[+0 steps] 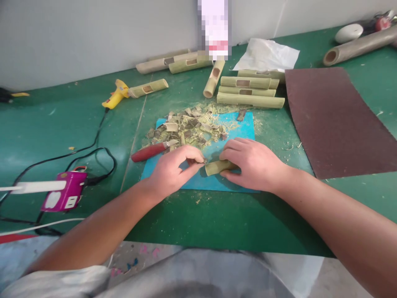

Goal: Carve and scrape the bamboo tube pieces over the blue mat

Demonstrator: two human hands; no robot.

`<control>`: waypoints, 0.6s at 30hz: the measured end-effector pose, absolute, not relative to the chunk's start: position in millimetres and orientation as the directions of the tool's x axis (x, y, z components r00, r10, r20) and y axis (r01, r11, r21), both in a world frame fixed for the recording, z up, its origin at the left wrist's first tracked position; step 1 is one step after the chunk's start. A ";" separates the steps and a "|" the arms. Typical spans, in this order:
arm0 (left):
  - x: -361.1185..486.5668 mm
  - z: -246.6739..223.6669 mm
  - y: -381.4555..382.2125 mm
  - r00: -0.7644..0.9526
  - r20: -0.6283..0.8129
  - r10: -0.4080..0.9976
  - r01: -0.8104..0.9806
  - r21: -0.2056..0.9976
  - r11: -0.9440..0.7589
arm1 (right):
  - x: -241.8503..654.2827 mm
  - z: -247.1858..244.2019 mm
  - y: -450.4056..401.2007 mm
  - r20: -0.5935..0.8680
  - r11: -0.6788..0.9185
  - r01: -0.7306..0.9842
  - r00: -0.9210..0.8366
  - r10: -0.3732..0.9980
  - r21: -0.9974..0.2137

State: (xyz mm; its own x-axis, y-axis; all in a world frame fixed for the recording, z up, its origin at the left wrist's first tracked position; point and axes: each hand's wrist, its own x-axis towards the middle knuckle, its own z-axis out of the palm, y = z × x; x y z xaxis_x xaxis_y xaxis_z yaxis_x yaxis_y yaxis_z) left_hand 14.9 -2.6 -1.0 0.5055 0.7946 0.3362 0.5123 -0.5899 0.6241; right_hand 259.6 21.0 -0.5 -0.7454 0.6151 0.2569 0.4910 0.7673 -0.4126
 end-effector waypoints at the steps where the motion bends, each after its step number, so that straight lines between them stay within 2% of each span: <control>1: 15.3 -0.8 -3.0 0.521 0.353 0.777 0.492 0.620 -0.611 | 259.5 -0.5 21.3 0.257 0.763 0.498 -0.740 0.621 -0.411; 18: 18.8 1.5 -3.9 0.597 0.393 0.700 0.484 0.519 -0.704 | 258.8 -1.5 24.0 0.243 0.746 0.515 -0.729 0.640 -0.423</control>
State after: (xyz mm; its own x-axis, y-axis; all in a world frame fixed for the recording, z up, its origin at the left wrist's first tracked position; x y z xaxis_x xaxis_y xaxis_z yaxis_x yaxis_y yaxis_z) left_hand 18.8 -3.9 1.5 0.5967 0.6998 0.3926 0.4843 -0.7042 0.5192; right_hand 258.8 24.0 -1.5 -0.7287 0.6404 0.2428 0.5146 0.7459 -0.4229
